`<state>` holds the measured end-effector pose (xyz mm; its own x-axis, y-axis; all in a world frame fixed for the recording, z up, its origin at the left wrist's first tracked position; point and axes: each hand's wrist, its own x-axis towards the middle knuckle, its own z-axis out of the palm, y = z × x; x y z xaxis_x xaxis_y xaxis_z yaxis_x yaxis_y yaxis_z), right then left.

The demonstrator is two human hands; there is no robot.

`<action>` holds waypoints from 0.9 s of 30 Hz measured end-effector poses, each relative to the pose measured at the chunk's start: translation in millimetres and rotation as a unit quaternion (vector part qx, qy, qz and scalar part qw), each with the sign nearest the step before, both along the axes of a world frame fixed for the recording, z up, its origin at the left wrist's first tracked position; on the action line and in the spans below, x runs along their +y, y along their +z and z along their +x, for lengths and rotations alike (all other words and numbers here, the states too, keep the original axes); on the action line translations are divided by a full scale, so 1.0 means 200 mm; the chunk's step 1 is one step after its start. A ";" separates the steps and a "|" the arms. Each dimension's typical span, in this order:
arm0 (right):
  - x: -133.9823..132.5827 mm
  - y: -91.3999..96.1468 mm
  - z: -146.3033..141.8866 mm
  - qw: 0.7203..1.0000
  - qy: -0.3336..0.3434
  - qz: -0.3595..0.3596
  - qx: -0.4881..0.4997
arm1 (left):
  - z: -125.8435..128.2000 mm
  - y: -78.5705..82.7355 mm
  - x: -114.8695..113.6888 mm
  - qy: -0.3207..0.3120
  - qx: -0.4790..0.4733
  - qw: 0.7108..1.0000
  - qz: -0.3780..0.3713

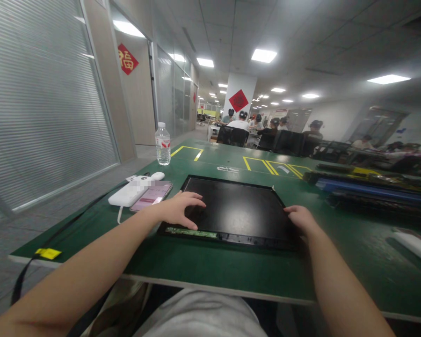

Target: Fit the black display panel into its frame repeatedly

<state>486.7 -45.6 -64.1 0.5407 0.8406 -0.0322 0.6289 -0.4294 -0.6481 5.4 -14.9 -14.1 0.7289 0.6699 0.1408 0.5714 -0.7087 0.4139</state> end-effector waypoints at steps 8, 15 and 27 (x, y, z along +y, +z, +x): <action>0.00 0.00 0.00 1.000 -0.001 0.010 -0.010 | 0.03 0.04 -0.03 -0.092 -0.033 0.995 -0.006; 0.00 -0.01 0.00 1.000 -0.008 0.013 0.003 | 0.06 0.08 -0.08 -0.112 -0.036 0.993 -0.010; -0.01 0.01 -0.03 1.000 0.003 0.002 -0.010 | 0.06 0.11 -0.13 -0.158 -0.075 0.974 0.147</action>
<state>481.1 -47.3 -61.1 0.5363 0.8438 -0.0173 0.6446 -0.4227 -0.6370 16.9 -41.2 8.0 0.8485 0.3310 0.4130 0.2549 -0.9394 0.2291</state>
